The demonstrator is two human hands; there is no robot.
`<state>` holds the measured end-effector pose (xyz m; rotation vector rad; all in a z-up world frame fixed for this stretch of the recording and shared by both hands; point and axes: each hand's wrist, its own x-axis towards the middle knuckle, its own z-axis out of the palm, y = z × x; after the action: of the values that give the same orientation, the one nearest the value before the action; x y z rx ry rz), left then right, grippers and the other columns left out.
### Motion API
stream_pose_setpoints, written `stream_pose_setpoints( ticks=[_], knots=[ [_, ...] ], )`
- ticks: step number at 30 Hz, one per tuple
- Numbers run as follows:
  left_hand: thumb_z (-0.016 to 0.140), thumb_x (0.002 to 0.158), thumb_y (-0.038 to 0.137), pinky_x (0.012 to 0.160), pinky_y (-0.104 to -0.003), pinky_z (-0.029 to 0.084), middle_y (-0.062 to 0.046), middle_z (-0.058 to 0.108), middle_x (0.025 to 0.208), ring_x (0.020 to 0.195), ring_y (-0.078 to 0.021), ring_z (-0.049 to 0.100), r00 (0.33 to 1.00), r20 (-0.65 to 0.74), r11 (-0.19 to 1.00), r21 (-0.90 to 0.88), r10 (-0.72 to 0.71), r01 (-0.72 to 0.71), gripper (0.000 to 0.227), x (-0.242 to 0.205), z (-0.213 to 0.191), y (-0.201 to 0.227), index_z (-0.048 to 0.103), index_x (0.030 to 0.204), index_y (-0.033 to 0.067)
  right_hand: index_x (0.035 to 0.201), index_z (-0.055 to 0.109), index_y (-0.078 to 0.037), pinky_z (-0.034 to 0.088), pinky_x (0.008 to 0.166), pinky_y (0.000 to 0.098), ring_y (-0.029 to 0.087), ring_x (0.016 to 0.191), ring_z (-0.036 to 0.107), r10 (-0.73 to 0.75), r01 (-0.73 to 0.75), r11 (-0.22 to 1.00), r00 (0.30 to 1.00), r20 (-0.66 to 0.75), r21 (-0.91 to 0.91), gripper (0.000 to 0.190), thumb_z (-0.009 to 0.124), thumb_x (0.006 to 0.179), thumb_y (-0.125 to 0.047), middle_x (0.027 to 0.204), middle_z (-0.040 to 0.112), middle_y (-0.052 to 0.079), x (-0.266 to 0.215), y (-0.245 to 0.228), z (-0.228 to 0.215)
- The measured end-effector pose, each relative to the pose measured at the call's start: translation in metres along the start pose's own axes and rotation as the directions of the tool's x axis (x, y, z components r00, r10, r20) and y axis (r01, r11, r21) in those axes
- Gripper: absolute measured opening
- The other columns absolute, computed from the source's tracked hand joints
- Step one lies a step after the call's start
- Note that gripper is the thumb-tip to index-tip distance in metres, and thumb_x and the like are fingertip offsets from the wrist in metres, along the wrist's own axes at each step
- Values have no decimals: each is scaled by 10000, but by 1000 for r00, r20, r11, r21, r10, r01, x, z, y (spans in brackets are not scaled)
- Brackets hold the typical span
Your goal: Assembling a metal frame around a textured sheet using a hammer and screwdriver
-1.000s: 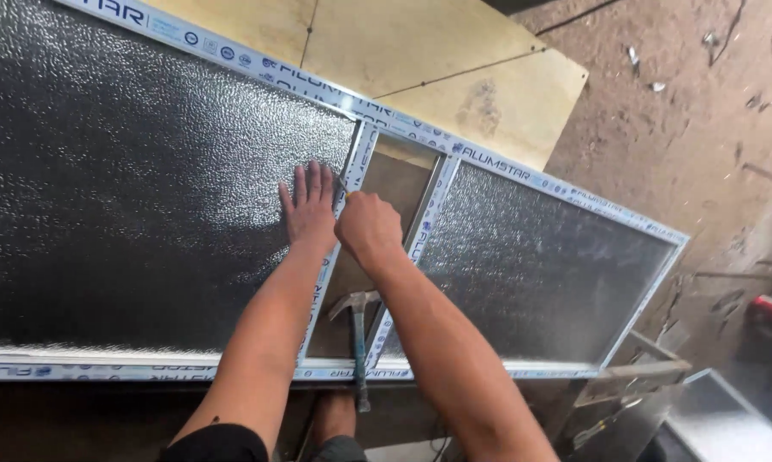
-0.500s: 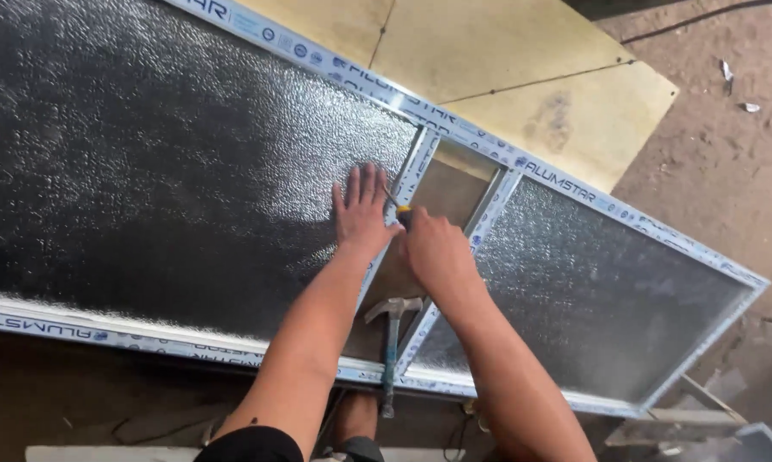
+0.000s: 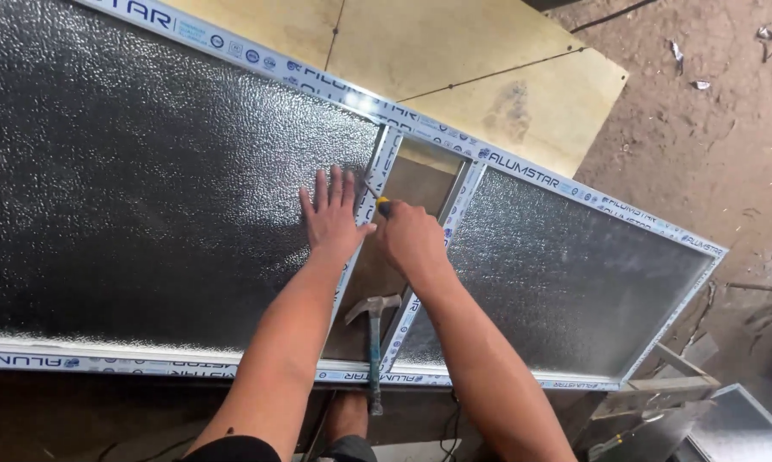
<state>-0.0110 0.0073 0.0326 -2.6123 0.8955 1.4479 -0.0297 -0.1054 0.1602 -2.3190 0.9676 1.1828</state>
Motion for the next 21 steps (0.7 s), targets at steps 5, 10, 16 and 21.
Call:
stream_pose_setpoints(
  ticks=[5,10,16,21],
  knots=[
    [462,929,740,1234,-651,-51,-57,-94,1736,1580,-339,-93,1000,1,1000,-26,-6,6,1021,1,1,2,-31,1666,234,1137,763,-27,624,787,555,434,890,763,16,-17,1000,1000,11,26,360,574,911,-233,914,754,216,2,-4,-8],
    [514,956,645,1218,-689,-63,-80,-109,1734,1578,-365,-101,1000,21,1000,4,-22,22,989,4,3,9,-38,1668,237,1131,742,3,610,799,570,435,918,759,11,-10,1000,999,47,-26,375,514,927,-214,931,760,217,-9,-21,-15],
    [604,966,524,1250,-631,-43,-56,-77,1742,1590,-317,-80,997,-11,997,-15,-81,81,960,13,21,16,15,1675,257,1113,749,33,609,798,580,437,945,753,56,-56,998,998,7,25,365,568,928,-225,959,757,241,-7,-13,21],
    [413,1076,412,1224,-673,-100,-90,-132,1729,1578,-347,-138,997,10,995,-68,-79,80,774,11,23,21,-67,1662,250,1076,750,45,611,793,569,437,945,757,-1,6,994,999,-48,111,345,523,922,-164,941,756,234,-9,-15,35]
  ],
)
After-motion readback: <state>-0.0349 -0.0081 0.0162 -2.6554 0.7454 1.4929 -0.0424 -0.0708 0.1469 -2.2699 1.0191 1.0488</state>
